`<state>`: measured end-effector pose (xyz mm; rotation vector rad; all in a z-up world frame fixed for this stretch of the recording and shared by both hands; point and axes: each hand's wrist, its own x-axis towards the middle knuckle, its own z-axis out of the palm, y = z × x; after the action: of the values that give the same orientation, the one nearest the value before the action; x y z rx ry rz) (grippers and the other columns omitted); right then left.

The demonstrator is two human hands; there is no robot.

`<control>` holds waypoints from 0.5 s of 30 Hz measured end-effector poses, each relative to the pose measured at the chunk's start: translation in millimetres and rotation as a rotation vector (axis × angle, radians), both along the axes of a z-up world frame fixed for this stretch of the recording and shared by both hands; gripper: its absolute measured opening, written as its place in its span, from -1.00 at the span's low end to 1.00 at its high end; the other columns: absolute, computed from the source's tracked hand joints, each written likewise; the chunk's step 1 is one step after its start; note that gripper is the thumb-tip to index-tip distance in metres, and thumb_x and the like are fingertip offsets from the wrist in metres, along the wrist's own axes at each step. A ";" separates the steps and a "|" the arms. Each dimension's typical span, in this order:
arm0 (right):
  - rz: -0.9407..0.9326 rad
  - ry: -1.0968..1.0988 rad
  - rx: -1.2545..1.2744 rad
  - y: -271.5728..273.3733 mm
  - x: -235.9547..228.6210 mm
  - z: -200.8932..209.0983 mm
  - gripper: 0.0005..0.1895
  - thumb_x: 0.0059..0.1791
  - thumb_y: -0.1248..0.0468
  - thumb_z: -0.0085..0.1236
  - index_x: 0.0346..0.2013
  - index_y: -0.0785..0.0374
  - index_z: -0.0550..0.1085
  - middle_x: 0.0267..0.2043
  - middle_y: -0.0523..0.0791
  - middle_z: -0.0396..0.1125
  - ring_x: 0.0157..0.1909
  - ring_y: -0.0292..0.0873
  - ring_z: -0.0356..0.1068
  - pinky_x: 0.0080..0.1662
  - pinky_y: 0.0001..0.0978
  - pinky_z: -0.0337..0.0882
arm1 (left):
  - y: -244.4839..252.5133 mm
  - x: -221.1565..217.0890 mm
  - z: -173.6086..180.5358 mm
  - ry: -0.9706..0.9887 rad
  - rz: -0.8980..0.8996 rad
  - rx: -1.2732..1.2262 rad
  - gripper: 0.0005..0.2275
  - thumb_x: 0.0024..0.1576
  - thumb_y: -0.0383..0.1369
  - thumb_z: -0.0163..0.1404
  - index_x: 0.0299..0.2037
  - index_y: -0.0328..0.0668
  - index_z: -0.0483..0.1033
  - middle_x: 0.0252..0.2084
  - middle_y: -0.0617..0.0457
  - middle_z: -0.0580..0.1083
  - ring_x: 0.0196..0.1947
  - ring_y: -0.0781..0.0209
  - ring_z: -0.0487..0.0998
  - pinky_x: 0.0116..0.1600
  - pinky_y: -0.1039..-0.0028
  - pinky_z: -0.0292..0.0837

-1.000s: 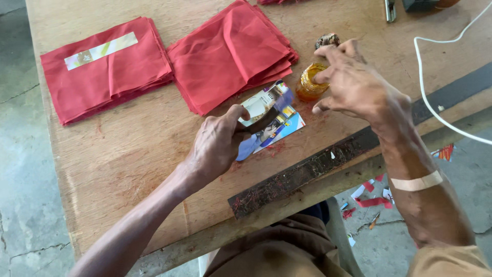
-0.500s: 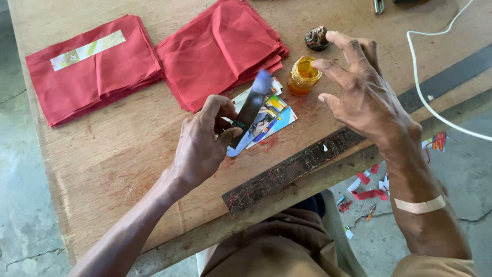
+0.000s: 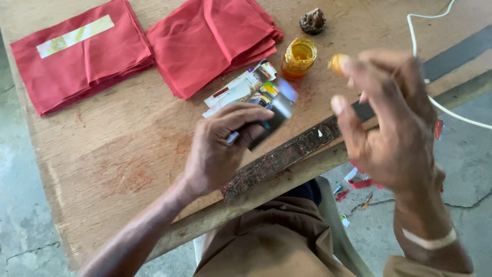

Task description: The person glues decorative paper strips onto rectangular red fabric pieces. The person spreads glue from a jar onto the paper strips by hand and presses them onto the center of each fabric piece, smoothing them down and stacking the finished items.

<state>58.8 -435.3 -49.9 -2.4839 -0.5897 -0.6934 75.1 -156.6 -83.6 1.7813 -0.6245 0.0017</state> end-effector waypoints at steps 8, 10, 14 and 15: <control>0.112 0.522 0.361 -8.8 -58.4 -37.2 -0.16 -0.05 0.33 0.28 0.47 0.15 0.12 -0.17 -0.15 0.43 -0.21 -0.31 0.43 -0.15 -0.44 0.55 | -30.5 -18.7 -27.0 0.397 -0.049 0.156 -0.78 0.10 -0.53 0.13 -0.04 -0.23 0.62 -0.16 -0.03 0.63 -0.23 0.25 0.63 -0.07 0.43 0.54; 0.125 0.706 0.482 -13.7 -64.8 -54.7 -0.04 -0.07 0.34 0.28 0.53 0.12 -0.01 -0.25 -0.16 0.44 -0.25 -0.33 0.42 -0.16 -0.46 0.53 | -26.6 -20.0 -28.3 0.398 -0.053 0.194 -0.78 0.09 -0.52 0.13 -0.05 -0.23 0.62 -0.18 -0.03 0.63 -0.24 0.25 0.64 -0.08 0.43 0.54; 0.136 1.034 0.718 -17.4 -79.2 -87.6 0.14 -0.09 0.34 0.27 0.59 0.04 -0.25 -0.38 -0.13 0.44 -0.36 -0.35 0.36 -0.28 -0.49 0.46 | -19.9 -22.2 -26.1 0.413 -0.063 0.224 -0.79 0.10 -0.52 0.12 -0.06 -0.24 0.63 -0.17 -0.04 0.63 -0.22 0.22 0.65 -0.08 0.39 0.54; 0.144 1.086 0.766 -18.1 -81.7 -92.8 0.16 -0.08 0.33 0.27 0.60 0.02 -0.29 -0.40 -0.13 0.44 -0.40 -0.36 0.35 -0.33 -0.49 0.46 | -18.7 -22.8 -25.4 0.426 -0.067 0.227 -0.80 0.10 -0.52 0.12 -0.06 -0.24 0.63 -0.17 -0.05 0.63 -0.20 0.20 0.65 -0.06 0.39 0.54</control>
<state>-22.9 -453.5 -142.7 -1.6884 -0.0372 0.4523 52.4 -175.2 -109.0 1.8992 -0.3837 -0.4996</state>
